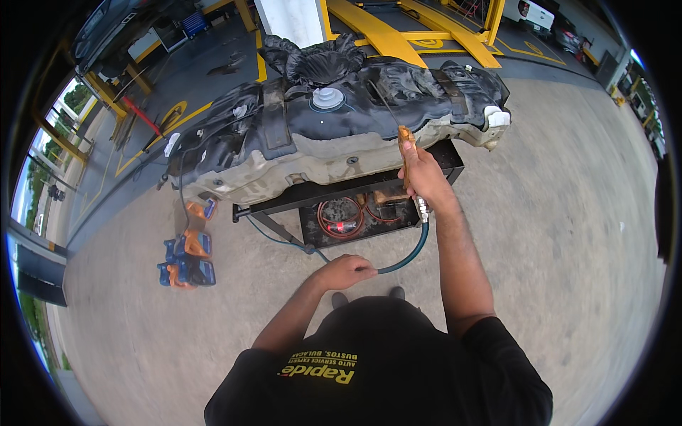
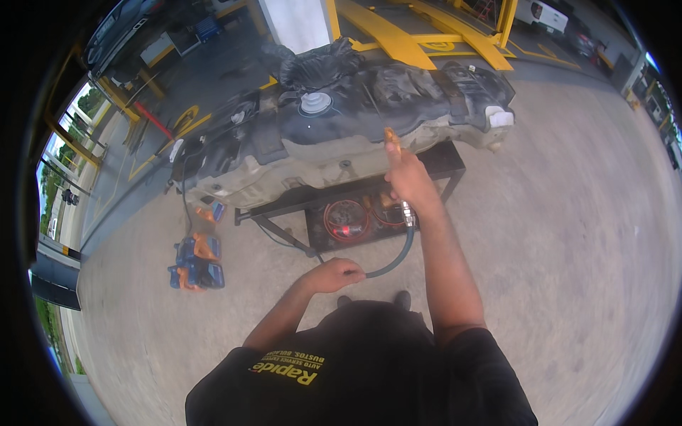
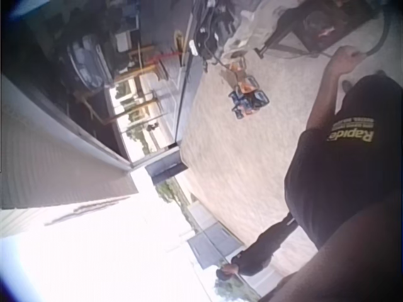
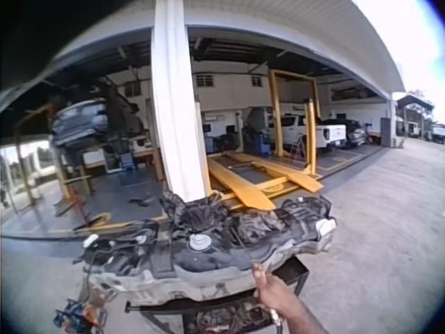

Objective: The person uses a pressure washer to clean a large black plastic car part resting on a metal stand. They move the nozzle around the surface, remove a plastic bag covering part of the object, and wipe a section with a white cloth. Other workers are visible in the background.

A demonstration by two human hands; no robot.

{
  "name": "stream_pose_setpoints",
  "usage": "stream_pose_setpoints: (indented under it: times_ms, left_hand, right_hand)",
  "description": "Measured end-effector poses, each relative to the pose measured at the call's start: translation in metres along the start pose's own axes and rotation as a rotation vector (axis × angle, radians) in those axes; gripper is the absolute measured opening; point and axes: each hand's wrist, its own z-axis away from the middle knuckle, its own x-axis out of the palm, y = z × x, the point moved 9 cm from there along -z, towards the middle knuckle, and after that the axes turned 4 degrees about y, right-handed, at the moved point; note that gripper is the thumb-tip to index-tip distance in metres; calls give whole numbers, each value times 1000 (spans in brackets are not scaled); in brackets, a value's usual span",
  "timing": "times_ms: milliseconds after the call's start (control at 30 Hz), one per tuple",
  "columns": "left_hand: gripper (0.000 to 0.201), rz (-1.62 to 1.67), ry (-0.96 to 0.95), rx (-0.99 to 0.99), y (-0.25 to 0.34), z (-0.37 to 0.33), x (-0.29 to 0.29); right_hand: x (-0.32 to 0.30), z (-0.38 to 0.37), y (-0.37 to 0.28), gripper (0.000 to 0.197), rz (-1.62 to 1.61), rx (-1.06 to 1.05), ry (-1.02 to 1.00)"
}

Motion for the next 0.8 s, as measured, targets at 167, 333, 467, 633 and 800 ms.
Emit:
stream_pose_setpoints:
  times_ms: [167,333,467,633,800]
  left_hand:
    - [40,-5,-41,-17,-2,1,1]
    - [37,-24,-68,18,2,10,2]
    - [30,17,-78,143,24,21,6]
    - [26,64,-47,356,82,43,25]
    - [36,211,94,261,106,80,47]
  right_hand:
    - [4,8,-4,67,49,-33,-11]
    - [-1,28,-11,66,39,-35,62]
    - [-15,57,-23,64,99,18,96]
    - [-30,90,-42,66,249,57,25]
    - [-41,94,-60,66,324,46,-19]
